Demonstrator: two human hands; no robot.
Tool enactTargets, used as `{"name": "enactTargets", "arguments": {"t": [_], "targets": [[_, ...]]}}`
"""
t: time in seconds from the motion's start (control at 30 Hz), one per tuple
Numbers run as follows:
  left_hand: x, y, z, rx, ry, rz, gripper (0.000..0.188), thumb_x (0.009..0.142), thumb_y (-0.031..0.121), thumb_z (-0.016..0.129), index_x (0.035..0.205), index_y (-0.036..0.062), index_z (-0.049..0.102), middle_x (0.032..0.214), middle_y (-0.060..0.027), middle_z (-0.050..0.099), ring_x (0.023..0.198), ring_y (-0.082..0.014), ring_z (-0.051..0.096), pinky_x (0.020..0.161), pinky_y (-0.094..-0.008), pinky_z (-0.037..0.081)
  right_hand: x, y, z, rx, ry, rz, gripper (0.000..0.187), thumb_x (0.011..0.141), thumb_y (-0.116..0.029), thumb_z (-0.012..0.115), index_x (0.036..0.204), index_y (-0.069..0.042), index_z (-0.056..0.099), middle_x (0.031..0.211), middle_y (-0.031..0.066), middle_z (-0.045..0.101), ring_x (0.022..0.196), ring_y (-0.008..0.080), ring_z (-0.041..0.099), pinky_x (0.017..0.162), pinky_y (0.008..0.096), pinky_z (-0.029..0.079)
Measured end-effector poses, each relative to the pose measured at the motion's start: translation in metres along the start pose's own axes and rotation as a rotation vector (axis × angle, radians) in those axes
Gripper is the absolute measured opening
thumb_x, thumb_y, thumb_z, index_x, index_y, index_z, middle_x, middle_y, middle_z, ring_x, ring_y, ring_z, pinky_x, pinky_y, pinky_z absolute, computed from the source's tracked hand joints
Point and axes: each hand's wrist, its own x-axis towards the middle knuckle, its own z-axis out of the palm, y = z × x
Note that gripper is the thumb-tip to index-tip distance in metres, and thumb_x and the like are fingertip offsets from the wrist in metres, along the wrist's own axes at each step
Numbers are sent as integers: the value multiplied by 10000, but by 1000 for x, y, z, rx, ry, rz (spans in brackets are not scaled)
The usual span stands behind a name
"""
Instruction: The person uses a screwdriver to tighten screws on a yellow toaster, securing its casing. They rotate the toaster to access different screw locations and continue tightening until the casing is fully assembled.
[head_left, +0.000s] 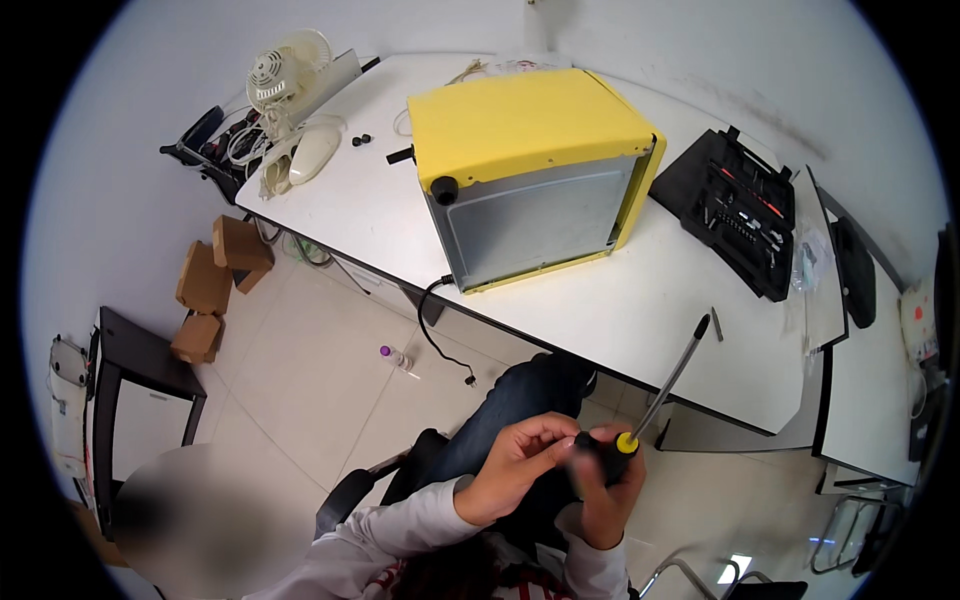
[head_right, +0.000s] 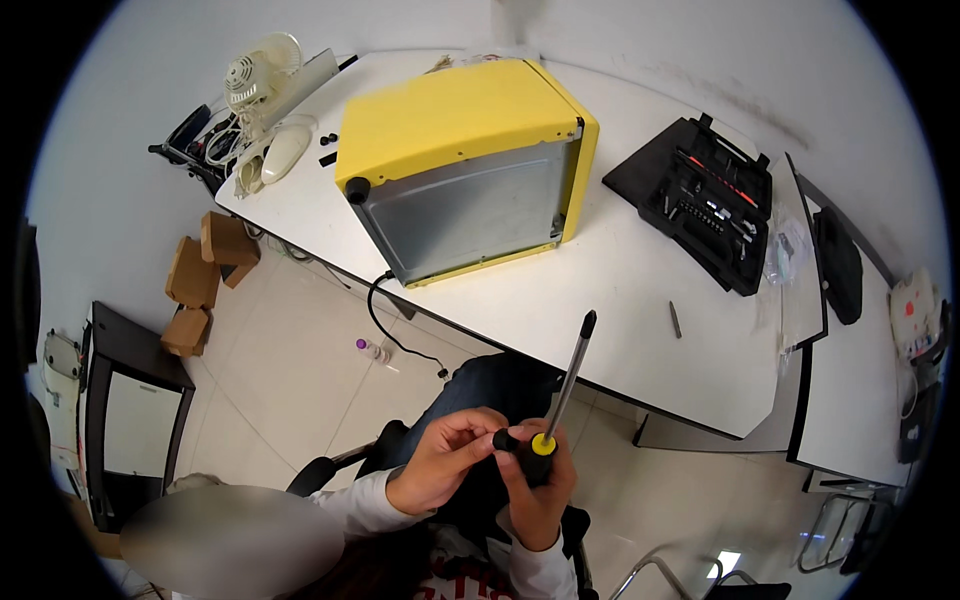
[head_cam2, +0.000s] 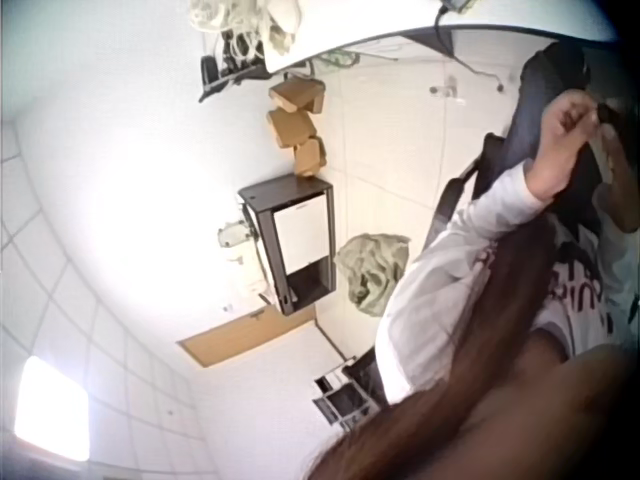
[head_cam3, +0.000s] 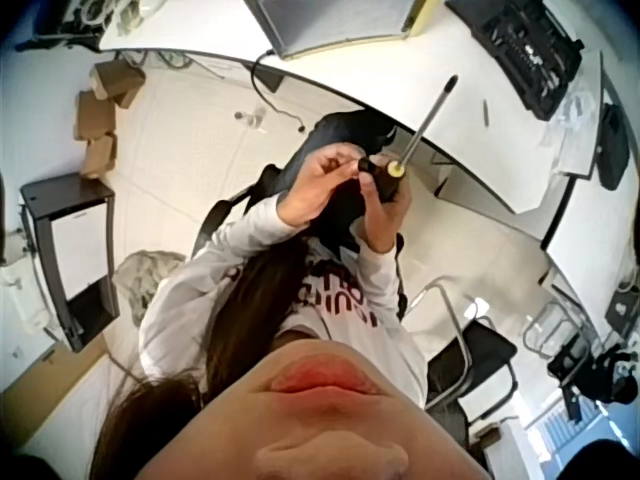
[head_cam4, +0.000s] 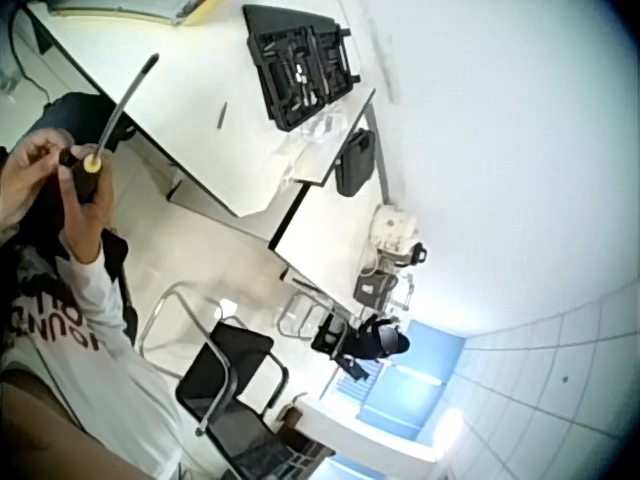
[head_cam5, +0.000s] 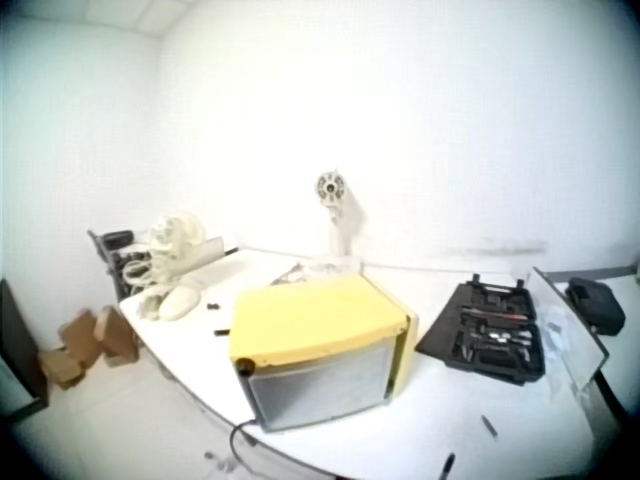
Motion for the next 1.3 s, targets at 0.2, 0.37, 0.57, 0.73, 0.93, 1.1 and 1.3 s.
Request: {"name": "enactTargets", "arguments": {"t": [0.2,0.37,0.57,0.73,0.93,1.1,1.3], "targets": [[7,14,2,562,-6,271,94,888,14,572,981,17,580,993,-67,553,916,-138,539,785,-236,423,-3,3,-2,49,-1,63,221,795,-33,666,986,-32,556,1021,85,587,720,84,510,669,223,411],[7,34,6,1017,-118,384,103,855,42,607,956,38,586,1012,-119,559,919,-236,567,826,-310,434,-10,9,-10,200,-34,275,299,792,-74,685,1063,-15,573,997,84,595,637,87,512,573,211,410],[12,49,4,848,-286,264,70,874,76,596,943,60,595,1028,-117,577,953,-233,576,862,-329,429,-13,20,-21,495,-185,279,326,783,-71,692,1083,-4,586,937,73,598,622,98,522,547,220,414],[19,51,-4,762,-442,195,97,849,28,612,938,41,577,1016,-93,569,960,-230,538,856,-325,415,-13,27,-26,395,-215,182,254,759,-45,701,987,-1,599,946,64,590,680,113,544,611,228,430],[21,57,-17,758,-520,117,103,832,43,643,924,65,600,1018,-84,587,950,-232,572,837,-325,445,-9,17,-24,183,-295,141,234,738,-31,710,945,-16,602,889,44,597,753,103,555,699,231,434],[22,67,-24,835,-559,116,72,835,70,652,897,67,615,997,-79,596,911,-236,590,807,-307,455,-8,10,-24,14,-340,160,242,725,-6,703,945,-21,604,833,15,600,715,76,536,665,221,429],[21,68,-19,868,-546,100,83,828,80,659,899,63,619,970,-69,594,899,-231,592,790,-299,457,-9,14,-21,59,-336,134,268,710,16,666,953,-35,568,887,16,587,685,62,514,635,204,421]]}}
